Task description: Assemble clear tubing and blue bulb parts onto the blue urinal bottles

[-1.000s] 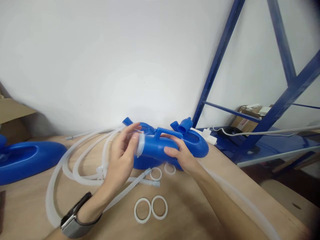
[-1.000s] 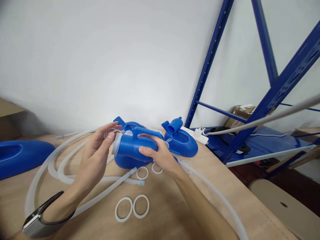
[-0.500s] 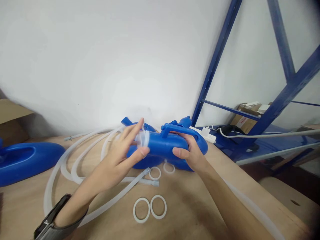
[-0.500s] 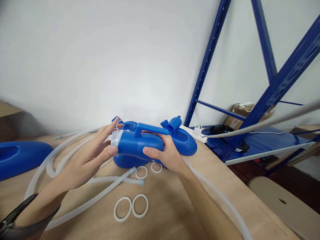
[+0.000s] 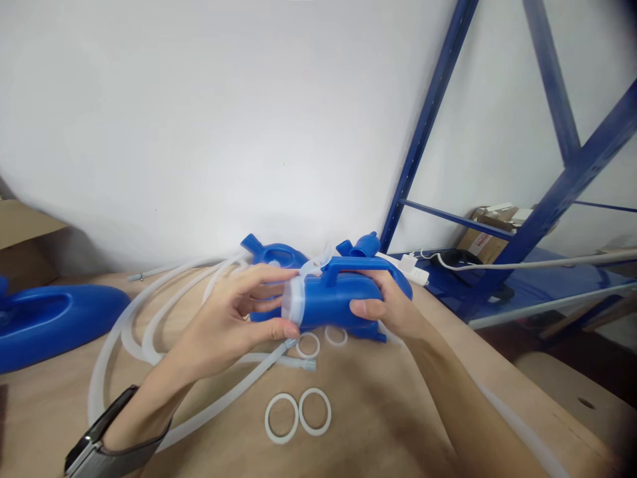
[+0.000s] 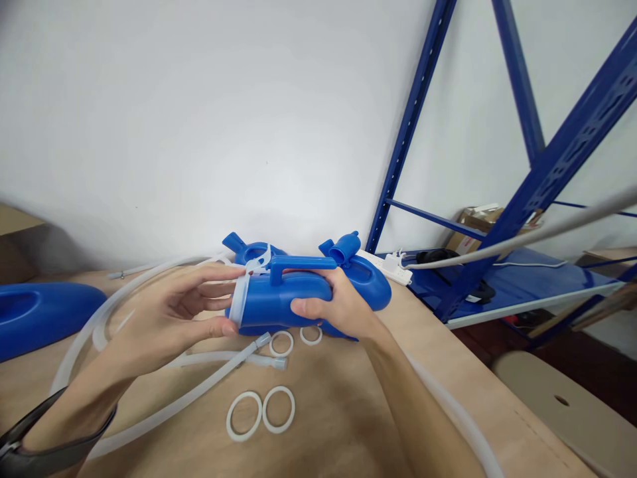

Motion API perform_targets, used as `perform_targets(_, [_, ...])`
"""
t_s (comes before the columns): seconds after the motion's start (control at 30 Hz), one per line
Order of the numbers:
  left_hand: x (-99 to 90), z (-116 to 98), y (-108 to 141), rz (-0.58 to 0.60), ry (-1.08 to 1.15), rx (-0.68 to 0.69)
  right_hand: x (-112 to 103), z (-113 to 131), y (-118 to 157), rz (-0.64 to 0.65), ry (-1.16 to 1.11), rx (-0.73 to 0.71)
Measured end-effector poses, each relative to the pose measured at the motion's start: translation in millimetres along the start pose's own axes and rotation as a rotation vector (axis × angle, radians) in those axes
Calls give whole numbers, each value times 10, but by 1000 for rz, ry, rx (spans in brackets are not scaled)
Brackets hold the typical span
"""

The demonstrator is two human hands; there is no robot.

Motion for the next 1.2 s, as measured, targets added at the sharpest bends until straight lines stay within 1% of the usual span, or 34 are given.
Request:
perform_targets(0.1, [39,17,26,54,-71,67,-6,-19,16,11,-139,174])
perform_targets(0.17, [59,-2,46,70,-165,112,18,-16,17,12,-245,243])
perform_targets(0.23, [67,-41,65,82,-293,163,40,-5,11,10,-332,277])
perform_targets(0.3, [59,-84,80,93,-452,207,37,2,6,22,-372,306])
perform_targets(0.37, [40,-113,88,107,-605,234,2,2,8,58,-364,326])
perform_targets(0.43, [27,-115,89,114,-685,226,-45,2,12,95,-338,304])
perform_targets(0.47, [35,-106,87,128,-672,217,-62,3,13,105,-322,276])
perform_targets(0.5, [54,-91,85,133,-610,208,-65,6,12,111,-296,237])
perform_targets(0.53, [83,-74,82,115,-502,204,-50,10,9,119,-254,192])
perform_targets(0.6, [173,-30,75,18,-204,198,46,19,-3,159,-139,94])
perform_targets(0.67, [285,20,77,-115,59,167,203,23,-15,215,-54,-11])
perform_targets(0.7, [337,38,83,-173,140,148,282,21,-19,235,-41,-60])
perform_targets(0.73, [384,48,93,-202,184,133,351,16,-22,245,-37,-102])
perform_targets(0.83, [460,28,135,-188,214,141,451,-5,-20,227,-37,-153])
perform_targets(0.93, [462,-18,148,-138,158,234,429,3,-15,224,-30,-132])
perform_targets(1.0, [446,-23,119,-150,89,275,404,19,-23,235,-19,-113])
perform_targets(1.13, [413,39,24,-209,44,213,386,6,-65,224,-30,-11])
perform_targets(1.2, [405,74,15,-223,31,211,388,3,-80,234,-50,29])
Point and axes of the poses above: each hand's wrist, its own y-axis away from the middle knuckle, its own x-axis out of the palm, z = x × y, the point moved 2 cm from there along -y, towards the middle knuckle, and after that the axes turned 6 degrees about z, right-handed, at the moved point
